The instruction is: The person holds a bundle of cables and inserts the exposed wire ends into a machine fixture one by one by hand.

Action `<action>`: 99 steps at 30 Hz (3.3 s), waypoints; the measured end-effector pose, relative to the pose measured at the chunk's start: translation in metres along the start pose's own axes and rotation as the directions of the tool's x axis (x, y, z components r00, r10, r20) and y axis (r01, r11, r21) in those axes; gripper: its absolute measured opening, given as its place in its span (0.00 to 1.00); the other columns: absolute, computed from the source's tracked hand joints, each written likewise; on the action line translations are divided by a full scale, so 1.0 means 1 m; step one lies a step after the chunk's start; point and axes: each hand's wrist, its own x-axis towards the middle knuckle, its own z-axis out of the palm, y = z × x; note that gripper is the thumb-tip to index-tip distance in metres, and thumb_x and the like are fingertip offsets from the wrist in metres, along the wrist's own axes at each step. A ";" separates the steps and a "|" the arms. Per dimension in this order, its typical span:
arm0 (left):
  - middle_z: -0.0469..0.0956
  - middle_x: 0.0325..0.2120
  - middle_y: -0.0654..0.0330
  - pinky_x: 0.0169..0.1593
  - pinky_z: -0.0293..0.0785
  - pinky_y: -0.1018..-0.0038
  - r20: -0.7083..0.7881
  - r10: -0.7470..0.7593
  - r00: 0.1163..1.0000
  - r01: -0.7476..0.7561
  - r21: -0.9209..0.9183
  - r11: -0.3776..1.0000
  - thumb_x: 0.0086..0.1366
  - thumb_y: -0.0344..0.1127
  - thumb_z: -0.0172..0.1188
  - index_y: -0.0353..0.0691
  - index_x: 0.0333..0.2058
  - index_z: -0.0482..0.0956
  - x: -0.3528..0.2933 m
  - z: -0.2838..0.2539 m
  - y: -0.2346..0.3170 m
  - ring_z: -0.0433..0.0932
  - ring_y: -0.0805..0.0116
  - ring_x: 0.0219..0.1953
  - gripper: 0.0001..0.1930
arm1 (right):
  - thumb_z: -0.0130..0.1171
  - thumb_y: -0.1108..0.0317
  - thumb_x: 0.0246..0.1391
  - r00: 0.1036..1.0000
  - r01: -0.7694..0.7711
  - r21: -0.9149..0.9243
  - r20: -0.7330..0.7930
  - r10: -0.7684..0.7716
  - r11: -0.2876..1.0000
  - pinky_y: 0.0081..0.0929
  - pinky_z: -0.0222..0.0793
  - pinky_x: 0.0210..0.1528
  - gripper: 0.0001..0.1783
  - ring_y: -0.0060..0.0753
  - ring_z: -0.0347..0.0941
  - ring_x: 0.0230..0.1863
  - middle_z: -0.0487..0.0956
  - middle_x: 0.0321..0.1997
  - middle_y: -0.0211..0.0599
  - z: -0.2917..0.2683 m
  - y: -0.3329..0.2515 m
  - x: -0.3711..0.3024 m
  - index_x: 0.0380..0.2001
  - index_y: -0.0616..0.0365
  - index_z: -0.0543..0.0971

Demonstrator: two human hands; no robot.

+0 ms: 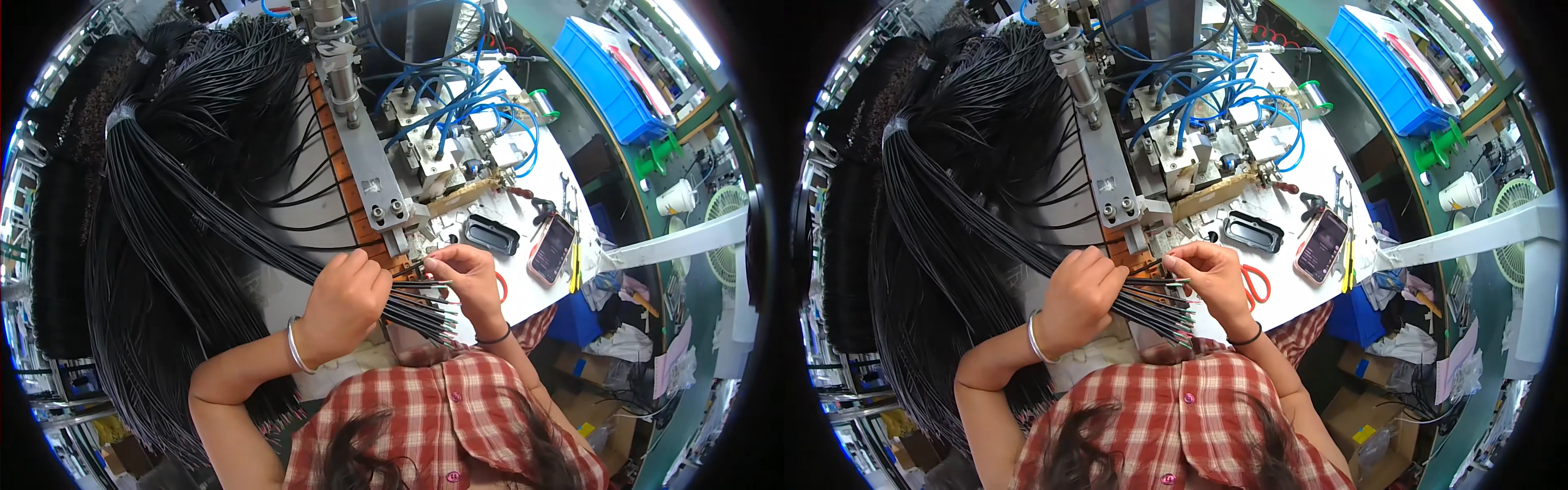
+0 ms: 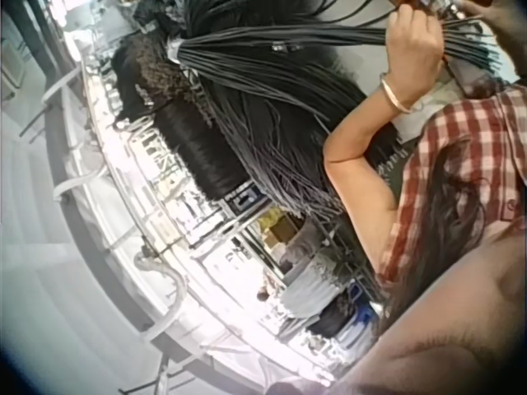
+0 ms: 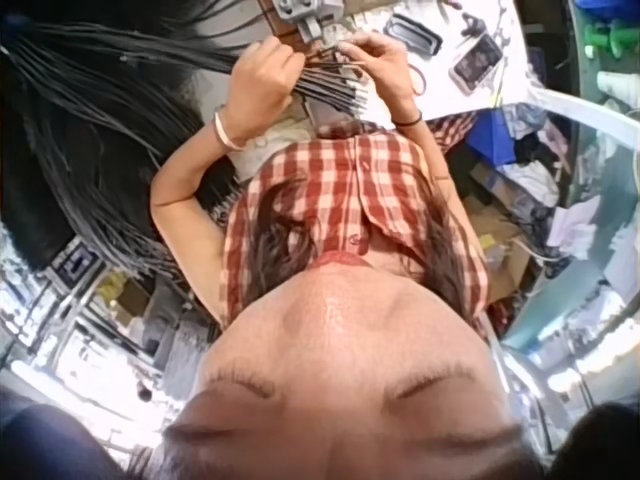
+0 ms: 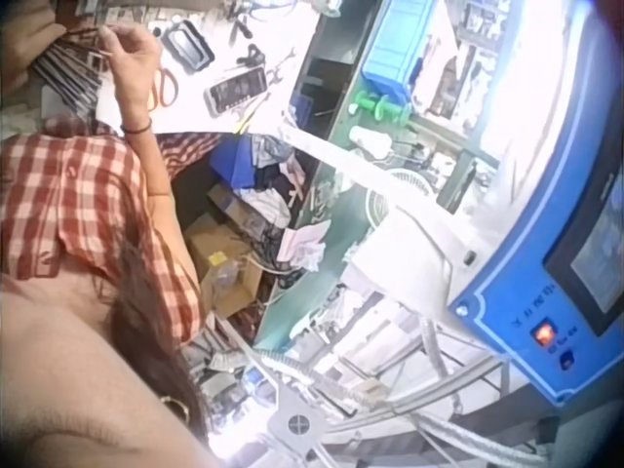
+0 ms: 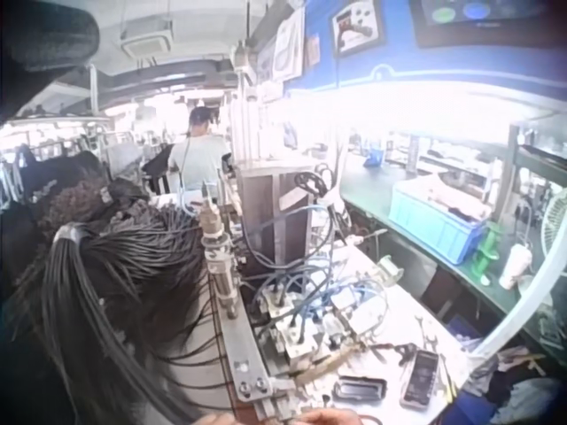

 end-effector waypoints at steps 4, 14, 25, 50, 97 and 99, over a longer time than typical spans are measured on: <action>0.68 0.23 0.58 0.33 0.62 0.66 0.081 -0.080 0.994 0.084 -0.049 0.995 0.33 0.26 0.59 0.34 0.32 0.75 -0.002 0.000 0.000 0.67 0.59 0.31 0.19 | 0.63 0.76 0.50 0.991 -0.088 0.149 0.112 0.071 0.985 0.11 0.65 0.22 0.06 0.15 0.72 0.24 0.79 0.29 0.32 -0.001 -0.006 0.000 0.32 0.65 0.79; 0.67 0.21 0.59 0.34 0.63 0.69 0.023 -0.031 0.999 0.033 -0.062 0.998 0.40 0.27 0.59 0.39 0.22 0.70 -0.001 0.003 -0.002 0.67 0.62 0.30 0.09 | 0.62 0.75 0.51 0.997 -0.040 -0.196 0.060 0.052 0.980 0.13 0.64 0.20 0.05 0.15 0.70 0.20 0.77 0.23 0.29 -0.003 -0.010 0.002 0.31 0.64 0.78; 0.68 0.22 0.60 0.38 0.63 0.70 0.031 -0.041 0.999 0.042 -0.054 0.998 0.41 0.26 0.57 0.39 0.23 0.70 -0.004 0.004 -0.003 0.68 0.62 0.31 0.07 | 0.58 0.71 0.56 0.964 -0.209 0.047 0.178 0.198 0.977 0.12 0.54 0.17 0.04 0.11 0.61 0.16 0.71 0.19 0.22 -0.001 0.008 0.011 0.31 0.59 0.74; 0.67 0.21 0.60 0.33 0.62 0.71 0.026 -0.014 1.000 0.015 -0.004 1.000 0.44 0.27 0.54 0.39 0.22 0.70 -0.001 0.005 -0.001 0.67 0.63 0.30 0.04 | 0.64 0.76 0.49 0.999 -0.027 0.026 -0.028 0.028 0.999 0.10 0.62 0.19 0.05 0.13 0.70 0.21 0.79 0.27 0.32 0.005 -0.008 -0.005 0.30 0.64 0.79; 0.68 0.19 0.61 0.33 0.62 0.71 -0.018 -0.039 0.999 0.038 -0.022 0.999 0.43 0.26 0.56 0.40 0.20 0.69 -0.002 0.005 -0.001 0.67 0.64 0.28 0.05 | 0.61 0.75 0.53 1.000 0.024 0.030 -0.012 -0.024 0.999 0.11 0.59 0.18 0.05 0.11 0.66 0.18 0.76 0.20 0.26 0.007 -0.005 -0.003 0.32 0.66 0.80; 0.68 0.18 0.61 0.32 0.62 0.71 -0.006 -0.033 0.999 0.034 0.013 0.999 0.44 0.27 0.56 0.40 0.20 0.69 -0.003 0.007 -0.001 0.67 0.65 0.27 0.05 | 0.61 0.75 0.53 1.000 0.018 0.049 -0.010 -0.017 0.999 0.11 0.59 0.18 0.05 0.11 0.66 0.18 0.76 0.20 0.26 0.007 -0.006 -0.004 0.32 0.66 0.80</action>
